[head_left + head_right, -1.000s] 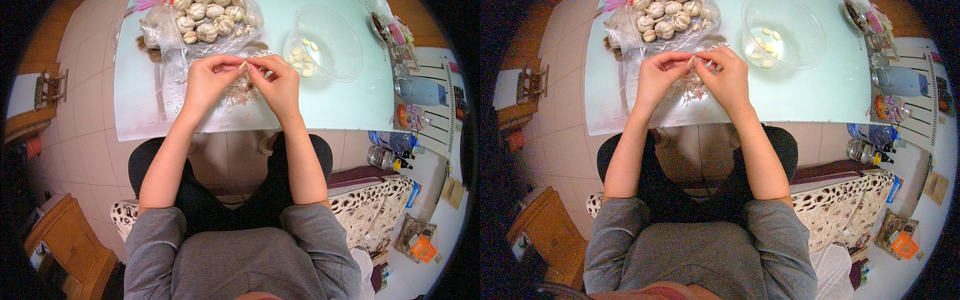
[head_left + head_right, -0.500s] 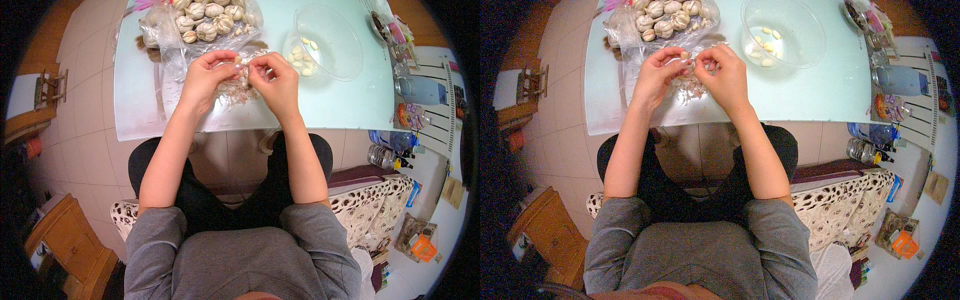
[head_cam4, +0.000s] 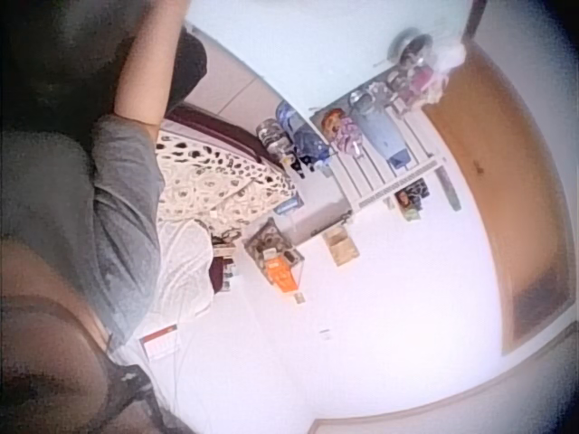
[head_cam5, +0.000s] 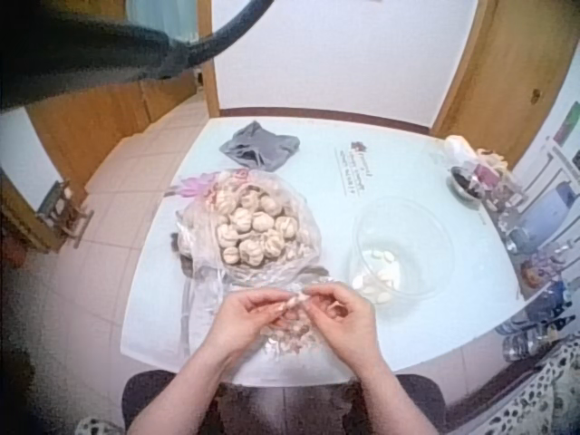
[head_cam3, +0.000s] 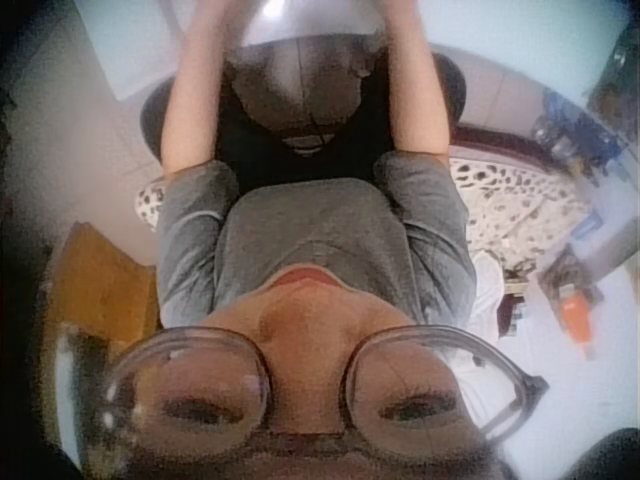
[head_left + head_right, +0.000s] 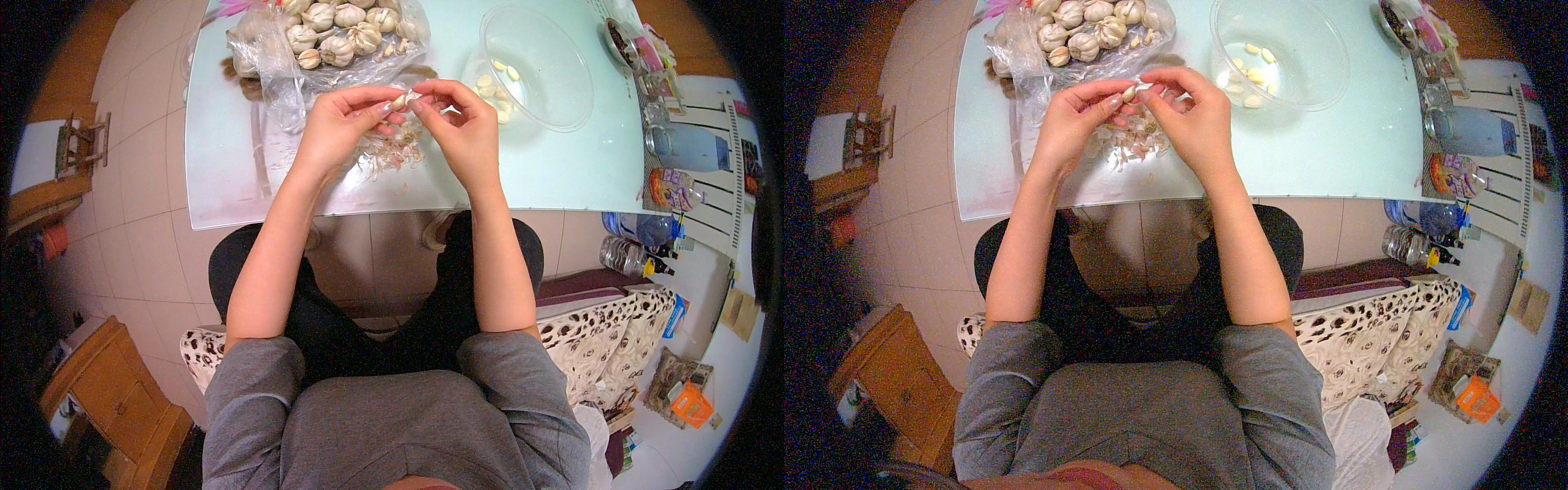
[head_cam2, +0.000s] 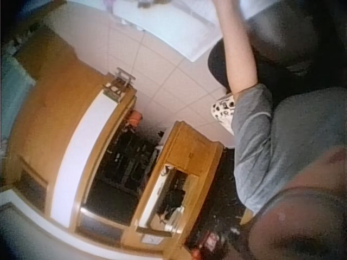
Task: The person peels garlic by hand at a table, removing the skin from individual cloves and placing the peeled cloves into a clear bowl.
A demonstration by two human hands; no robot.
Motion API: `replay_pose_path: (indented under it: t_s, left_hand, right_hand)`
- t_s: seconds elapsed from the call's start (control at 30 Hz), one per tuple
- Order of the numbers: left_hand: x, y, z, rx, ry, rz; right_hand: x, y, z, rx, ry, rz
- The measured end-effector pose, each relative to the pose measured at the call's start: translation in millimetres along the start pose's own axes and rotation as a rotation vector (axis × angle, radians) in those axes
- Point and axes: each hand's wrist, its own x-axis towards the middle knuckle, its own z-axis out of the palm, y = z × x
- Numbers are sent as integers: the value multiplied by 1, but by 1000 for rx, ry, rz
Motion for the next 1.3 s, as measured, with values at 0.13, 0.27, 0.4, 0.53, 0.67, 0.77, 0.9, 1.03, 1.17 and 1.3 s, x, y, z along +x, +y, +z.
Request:
replay_pose_path:
  t_s: [0.13,0.27,0.4,0.53,0.67,0.77,0.9,1.03,1.17,1.3]
  left_hand:
    - [0,0,1,27,-44,-29]
    - [0,1,3,41,-66,0]
    - [-1,1,2,72,-78,13]
    - [-2,4,3,102,-81,-6]
    - [-1,3,4,97,-84,26]
    - [-1,3,4,99,-76,13]
    - [-1,1,5,85,-56,14]
    - [-1,3,0,-132,-3,-108]
    - [2,-1,-12,-398,60,-182]
    - [3,-1,-15,-439,30,-173]
  right_hand:
    - [0,1,-2,108,-84,34]
    - [-1,-6,-4,5,-109,35]
    - [-1,-9,-7,79,-103,93]
    - [0,-8,-8,95,-139,123]
    - [-1,-5,-9,89,-149,130]
    - [-2,-1,-5,60,-138,99]
    - [-2,-3,-3,-129,-106,-86]
    - [-3,-9,-2,-238,-132,-232]
    - [-3,-6,-3,-263,-195,-312]
    - [-1,-6,-7,-282,-105,-201]
